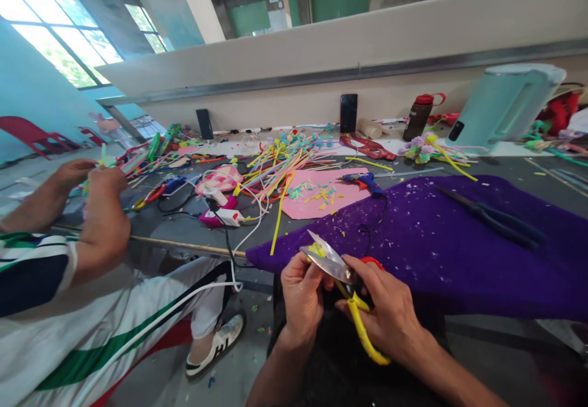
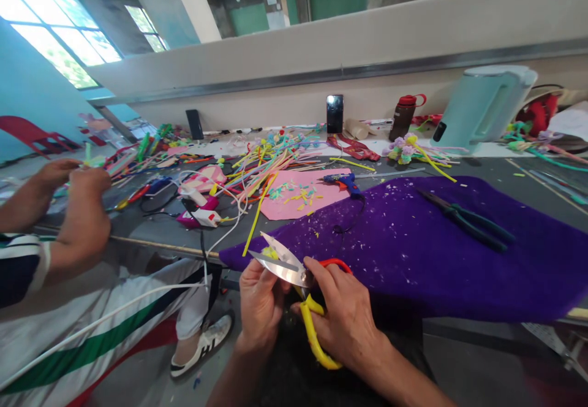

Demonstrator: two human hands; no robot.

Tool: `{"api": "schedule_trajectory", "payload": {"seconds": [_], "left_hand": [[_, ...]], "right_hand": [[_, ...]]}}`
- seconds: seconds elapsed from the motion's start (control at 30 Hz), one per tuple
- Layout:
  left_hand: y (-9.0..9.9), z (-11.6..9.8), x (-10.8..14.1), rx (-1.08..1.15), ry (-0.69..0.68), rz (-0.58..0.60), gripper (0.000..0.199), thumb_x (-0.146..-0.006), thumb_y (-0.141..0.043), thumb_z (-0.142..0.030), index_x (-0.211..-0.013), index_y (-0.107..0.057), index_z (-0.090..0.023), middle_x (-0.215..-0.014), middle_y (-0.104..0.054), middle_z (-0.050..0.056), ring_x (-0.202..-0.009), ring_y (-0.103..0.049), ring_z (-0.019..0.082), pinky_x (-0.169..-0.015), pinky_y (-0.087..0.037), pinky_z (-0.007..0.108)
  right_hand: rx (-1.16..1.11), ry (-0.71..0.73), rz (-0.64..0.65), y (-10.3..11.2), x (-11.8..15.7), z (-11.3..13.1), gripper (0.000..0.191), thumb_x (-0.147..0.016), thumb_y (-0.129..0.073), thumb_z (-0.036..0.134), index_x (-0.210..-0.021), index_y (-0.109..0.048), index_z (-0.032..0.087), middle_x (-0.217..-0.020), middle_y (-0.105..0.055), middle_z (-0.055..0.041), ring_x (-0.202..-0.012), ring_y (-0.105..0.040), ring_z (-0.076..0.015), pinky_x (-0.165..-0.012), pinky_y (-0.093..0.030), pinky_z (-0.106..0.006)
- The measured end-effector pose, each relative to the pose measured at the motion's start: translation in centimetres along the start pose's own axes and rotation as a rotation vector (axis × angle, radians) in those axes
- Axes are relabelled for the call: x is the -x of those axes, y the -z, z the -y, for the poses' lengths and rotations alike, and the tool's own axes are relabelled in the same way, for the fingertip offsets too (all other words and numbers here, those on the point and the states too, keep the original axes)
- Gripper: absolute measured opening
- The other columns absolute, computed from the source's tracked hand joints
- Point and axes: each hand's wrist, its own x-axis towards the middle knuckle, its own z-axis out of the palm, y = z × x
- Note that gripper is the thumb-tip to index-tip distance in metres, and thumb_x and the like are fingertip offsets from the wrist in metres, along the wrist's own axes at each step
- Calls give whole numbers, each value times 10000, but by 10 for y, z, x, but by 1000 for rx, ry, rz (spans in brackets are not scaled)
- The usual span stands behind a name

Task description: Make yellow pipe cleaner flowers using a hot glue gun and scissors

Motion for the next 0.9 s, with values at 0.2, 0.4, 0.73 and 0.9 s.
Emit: {"api": "schedule_trajectory", "payload": {"seconds": [0.2, 0.4, 0.73, 0.9], "left_hand": [[0, 0, 0, -19, 22, -11, 272, -583, -729, -351, -610, -549, -148, -443, -482, -63, -366, -372, 34, -375, -298, 154], [1, 0, 0, -2, 25, 11, 243, -610, -714, -338, -620, -560, -151, -456, -480, -62, -378, -379, 33, -388, -313, 153], [0, 2, 0, 3, 33, 8, 229, -622, -708, -322, -627, -559, -148, -448, -470, -60, -376, -385, 38, -385, -317, 153], [-1, 1, 0, 19, 39, 18, 225, -621, -708, -319, -628, -562, -148, -447, -476, -59, -376, -388, 38, -385, -319, 151]], "right_hand": [[-34, 6, 12, 1, 0, 0, 590, -733, -624, 333, -1255, -384, 199, -879, -591, -64, -718, -563, -182, -637, -450, -299], [-59, 12, 30, 1, 0, 1, 578, -750, -609, 312, -1261, -362, 202, -876, -595, -59, -707, -567, -173, -629, -449, -288], [-85, 3, 64, 0, 0, -1, 558, -765, -598, 303, -1256, -353, 206, -861, -587, -56, -698, -566, -168, -626, -454, -294], [-92, 9, 65, 0, 0, -2, 576, -764, -603, 302, -1268, -337, 216, -892, -587, -65, -716, -568, -174, -638, -460, -303]]}}
